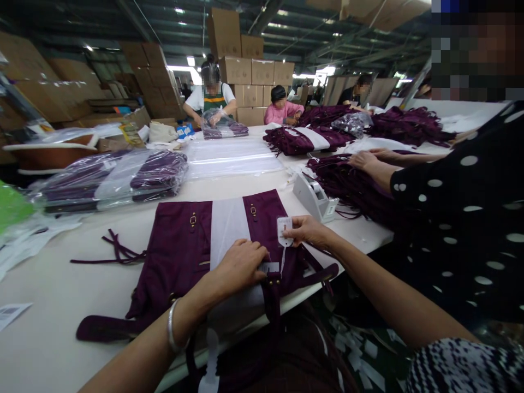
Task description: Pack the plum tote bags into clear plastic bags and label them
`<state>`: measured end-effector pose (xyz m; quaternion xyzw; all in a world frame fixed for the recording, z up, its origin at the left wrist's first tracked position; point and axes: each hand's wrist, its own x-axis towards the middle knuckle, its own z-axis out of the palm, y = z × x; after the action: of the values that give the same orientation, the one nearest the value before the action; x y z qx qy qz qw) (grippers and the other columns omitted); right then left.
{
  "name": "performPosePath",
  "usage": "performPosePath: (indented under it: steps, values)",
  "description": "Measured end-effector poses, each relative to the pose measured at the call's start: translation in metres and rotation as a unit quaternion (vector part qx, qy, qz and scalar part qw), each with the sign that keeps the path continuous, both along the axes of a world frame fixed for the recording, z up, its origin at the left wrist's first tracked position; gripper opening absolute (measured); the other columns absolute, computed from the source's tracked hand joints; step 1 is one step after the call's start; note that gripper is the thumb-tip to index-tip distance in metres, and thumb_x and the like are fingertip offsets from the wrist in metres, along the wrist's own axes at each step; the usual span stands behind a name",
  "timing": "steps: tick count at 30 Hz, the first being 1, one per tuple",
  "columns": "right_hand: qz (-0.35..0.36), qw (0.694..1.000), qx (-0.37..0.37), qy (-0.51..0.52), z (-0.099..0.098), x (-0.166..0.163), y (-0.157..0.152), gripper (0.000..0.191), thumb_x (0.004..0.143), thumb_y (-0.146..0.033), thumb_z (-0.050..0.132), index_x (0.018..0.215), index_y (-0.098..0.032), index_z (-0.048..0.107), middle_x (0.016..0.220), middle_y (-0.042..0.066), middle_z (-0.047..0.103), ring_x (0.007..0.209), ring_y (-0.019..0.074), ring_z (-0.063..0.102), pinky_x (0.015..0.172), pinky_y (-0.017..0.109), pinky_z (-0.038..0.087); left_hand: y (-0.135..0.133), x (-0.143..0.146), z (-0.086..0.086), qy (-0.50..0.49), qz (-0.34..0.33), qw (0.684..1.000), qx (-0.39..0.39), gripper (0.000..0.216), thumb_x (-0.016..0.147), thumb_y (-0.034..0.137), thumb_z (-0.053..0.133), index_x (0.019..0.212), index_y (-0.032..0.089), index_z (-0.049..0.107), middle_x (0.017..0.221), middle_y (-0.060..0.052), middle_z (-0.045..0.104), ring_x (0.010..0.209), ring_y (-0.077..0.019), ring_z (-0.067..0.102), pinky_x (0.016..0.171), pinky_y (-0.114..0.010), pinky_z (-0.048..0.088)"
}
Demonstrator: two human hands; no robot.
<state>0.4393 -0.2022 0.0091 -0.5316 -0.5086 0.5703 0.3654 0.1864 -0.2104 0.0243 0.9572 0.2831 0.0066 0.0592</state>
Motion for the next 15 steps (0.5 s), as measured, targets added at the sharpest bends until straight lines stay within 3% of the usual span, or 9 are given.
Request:
performPosePath:
  steps: [3, 6, 9, 11, 13, 15]
  values:
    - [-0.021, 0.998, 0.020, -0.051, -0.011, 0.000, 0.005, 0.036, 0.063, -0.033, 0.082, 0.090, -0.015, 0.066, 0.073, 0.001, 0.069, 0.058, 0.0126, 0.061, 0.045, 0.020, 0.046, 0.002, -0.004, -0.001, -0.018, 0.011, 0.999, -0.038, 0.024, 0.085, 0.041, 0.069, 0.099, 0.023, 0.061, 0.102, -0.004, 0.067, 0.094, -0.0232, 0.061, 0.084, -0.037, 0.042]
    - [-0.018, 0.975, 0.086, -0.202, -0.016, -0.003, 0.008, 0.035, 0.067, -0.026, 0.078, 0.099, -0.018, 0.066, 0.072, -0.002, 0.067, 0.061, 0.0132, 0.060, 0.051, 0.022, 0.047, 0.006, -0.004, -0.003, -0.026, 0.021, 0.998, -0.060, 0.026, 0.084, 0.044, 0.069, 0.094, 0.023, 0.059, 0.096, -0.004, 0.067, 0.089, -0.0223, 0.059, 0.080, -0.035, 0.041]
    - [-0.026, 0.912, 0.205, -0.355, -0.010, -0.005, 0.001, 0.060, 0.070, -0.020, 0.078, 0.127, -0.020, 0.060, 0.100, 0.004, 0.069, 0.088, 0.0197, 0.066, 0.079, 0.030, 0.053, 0.010, -0.002, -0.003, -0.030, 0.038, 0.994, -0.099, 0.028, 0.081, 0.047, 0.070, 0.090, 0.023, 0.060, 0.091, -0.003, 0.066, 0.085, -0.0216, 0.057, 0.075, -0.034, 0.039]
    - [-0.049, 0.862, 0.298, -0.407, 0.000, -0.005, -0.013, 0.064, 0.075, -0.020, 0.076, 0.136, -0.021, 0.054, 0.121, 0.010, 0.064, 0.110, 0.0258, 0.061, 0.097, 0.038, 0.049, 0.012, -0.001, -0.002, -0.032, 0.044, 0.991, -0.120, 0.025, 0.079, 0.044, 0.070, 0.088, 0.022, 0.061, 0.091, -0.003, 0.066, 0.084, -0.0212, 0.056, 0.073, -0.033, 0.038]
    - [-0.057, 0.833, 0.375, -0.403, 0.009, -0.003, -0.038, 0.046, 0.084, -0.021, 0.071, 0.128, -0.023, 0.060, 0.122, 0.010, 0.062, 0.116, 0.0262, 0.057, 0.102, 0.041, 0.046, 0.013, -0.001, -0.001, -0.036, 0.054, 0.988, -0.139, 0.023, 0.078, 0.040, 0.071, 0.089, 0.021, 0.062, 0.092, -0.004, 0.067, 0.084, -0.0211, 0.056, 0.072, -0.032, 0.037]
    - [-0.005, 0.833, 0.421, -0.359, 0.014, -0.002, -0.070, 0.025, 0.092, -0.021, 0.064, 0.117, -0.024, 0.064, 0.109, 0.007, 0.066, 0.104, 0.0208, 0.061, 0.093, 0.035, 0.050, 0.014, -0.001, -0.002, -0.055, 0.068, 0.983, -0.164, 0.028, 0.076, 0.037, 0.072, 0.097, 0.021, 0.064, 0.093, -0.003, 0.067, 0.085, -0.0211, 0.056, 0.073, -0.032, 0.038]
